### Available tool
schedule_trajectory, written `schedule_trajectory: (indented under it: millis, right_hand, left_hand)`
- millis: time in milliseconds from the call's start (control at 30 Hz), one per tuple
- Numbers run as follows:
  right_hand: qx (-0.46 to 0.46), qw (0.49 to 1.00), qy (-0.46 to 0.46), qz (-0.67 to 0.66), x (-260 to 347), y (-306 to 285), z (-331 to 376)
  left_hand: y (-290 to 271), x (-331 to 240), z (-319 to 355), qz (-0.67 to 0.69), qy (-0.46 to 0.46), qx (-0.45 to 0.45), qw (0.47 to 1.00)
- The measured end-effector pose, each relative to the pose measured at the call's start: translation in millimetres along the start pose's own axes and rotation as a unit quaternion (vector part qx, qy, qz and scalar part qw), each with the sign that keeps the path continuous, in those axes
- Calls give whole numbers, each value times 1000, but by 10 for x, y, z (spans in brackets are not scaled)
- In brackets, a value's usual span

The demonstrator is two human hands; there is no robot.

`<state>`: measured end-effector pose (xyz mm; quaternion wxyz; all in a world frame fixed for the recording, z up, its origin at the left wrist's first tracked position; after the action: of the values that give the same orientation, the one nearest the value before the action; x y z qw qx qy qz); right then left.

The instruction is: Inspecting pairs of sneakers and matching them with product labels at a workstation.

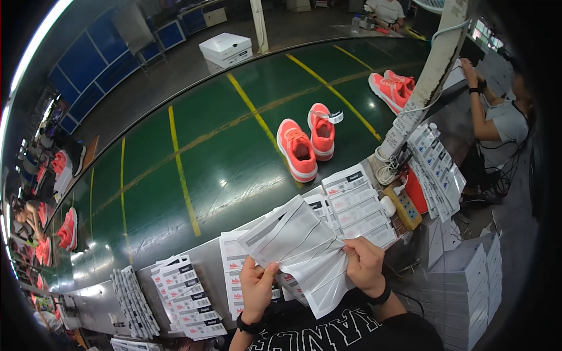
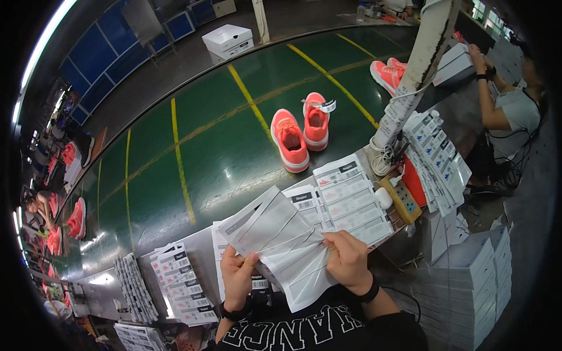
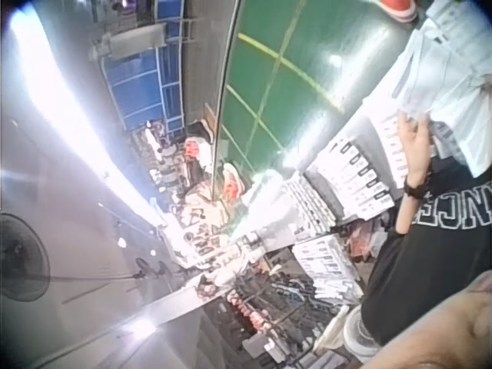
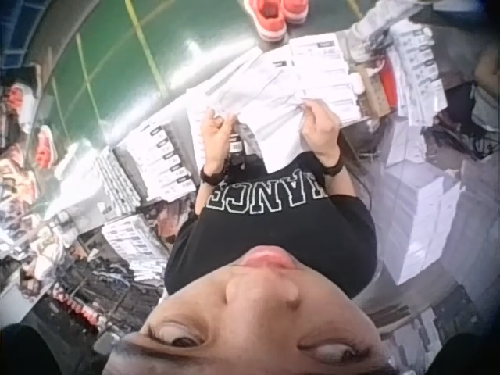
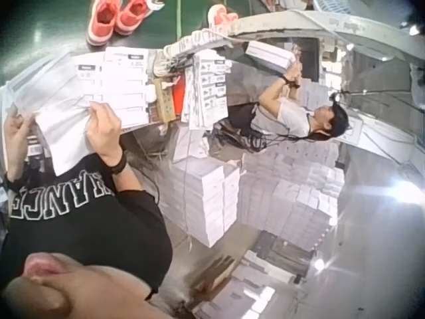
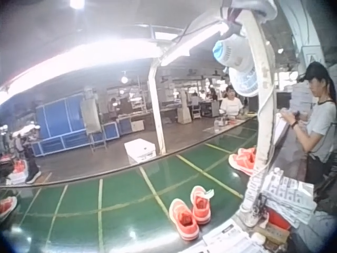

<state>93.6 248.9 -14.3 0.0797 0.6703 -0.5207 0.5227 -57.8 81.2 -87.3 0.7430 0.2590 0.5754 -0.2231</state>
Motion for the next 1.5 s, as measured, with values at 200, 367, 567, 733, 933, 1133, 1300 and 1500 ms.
schedule_trajectory:
  millis: [200,367,567,733,933,1133,1300,1500]
  right_hand:
    - [-66,996,3,57,-83,-313,-62]
    - [-146,980,59,119,-182,-841,-7]
    - [-266,962,31,-49,-404,-1327,396]
    - [-420,899,29,115,-583,-1608,1355]
    - [-257,861,291,328,-1541,-1058,2793]
    - [-264,865,300,304,-2122,-1102,2506]
    - [-60,829,256,493,-2926,-1170,1986]
    - [112,691,534,473,-3608,-1207,2403]
  left_hand:
    - [-433,-36,-48,-1,65,-75,995]
    - [-996,-140,-37,37,107,-137,984]
    - [-1092,-20,16,-307,-57,-54,948]
    - [-1061,-428,126,-472,11,-166,866]
    - [-477,-575,-58,-422,73,-87,900]
    - [-281,-480,-82,-433,83,-23,897]
    - [-259,-416,-37,-444,93,-2,891]
    - [-274,-513,82,-382,65,-22,922]
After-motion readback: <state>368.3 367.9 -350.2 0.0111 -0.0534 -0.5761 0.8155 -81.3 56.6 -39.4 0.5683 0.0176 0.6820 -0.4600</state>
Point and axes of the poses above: each hand's wrist, its own z-axis away from the middle knuckle, its own y-axis out of the palm, x = y × z, the point moved 7 cm from there along -z, towards the middle knuckle, and after that the axes turned 8 degrees about -z, right-handed, at the moved point
